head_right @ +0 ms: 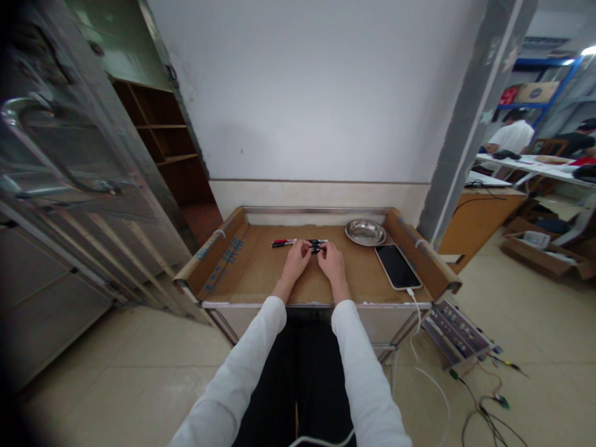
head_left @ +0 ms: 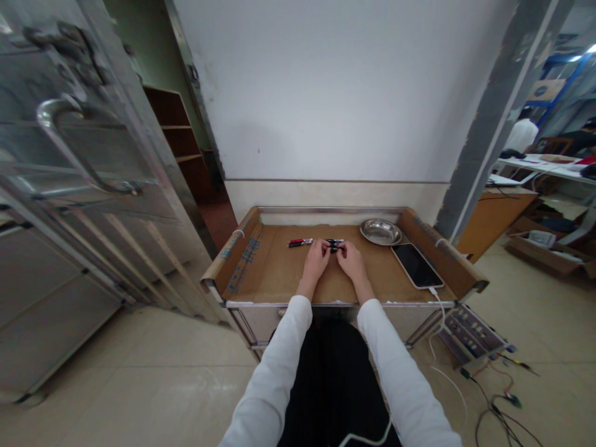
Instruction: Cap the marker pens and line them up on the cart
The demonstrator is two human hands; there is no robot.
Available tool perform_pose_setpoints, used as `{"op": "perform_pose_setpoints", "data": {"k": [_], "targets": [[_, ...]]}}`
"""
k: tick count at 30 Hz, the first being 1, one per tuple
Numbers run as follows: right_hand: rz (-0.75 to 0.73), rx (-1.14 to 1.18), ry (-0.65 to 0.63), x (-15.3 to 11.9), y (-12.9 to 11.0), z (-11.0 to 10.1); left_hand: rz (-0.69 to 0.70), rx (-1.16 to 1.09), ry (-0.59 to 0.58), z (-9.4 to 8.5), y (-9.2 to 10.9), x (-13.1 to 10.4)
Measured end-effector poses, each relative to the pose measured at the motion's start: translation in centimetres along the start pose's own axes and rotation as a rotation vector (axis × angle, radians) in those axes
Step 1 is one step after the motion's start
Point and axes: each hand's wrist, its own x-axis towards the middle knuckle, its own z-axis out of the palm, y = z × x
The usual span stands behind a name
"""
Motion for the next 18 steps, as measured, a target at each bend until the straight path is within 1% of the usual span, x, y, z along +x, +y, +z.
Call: {"op": "perform_pose_setpoints", "data": {"k": [4,10,14,18], "targets": [[-0.004,-0.077,-0.020,-0.1,-0.3,-0.4,0.027,0.131,-0.072,0.1,0.0,-0.1],[0.027,-0.154,-0.058,-0.1,-0.7,-0.5,0.006,0.263,-0.070,0.4,-0.4,-0.1],[0.044,-0.182,-0.050,-0.2,-1.1,-0.6,-0.022,0.318,-0.066,0.6,-0.6,-0.2],[0.061,-0.211,-0.045,-0.2,-1.4,-0.8,-0.007,0.338,-0.047,0.6,-0.4,-0.2]]}}
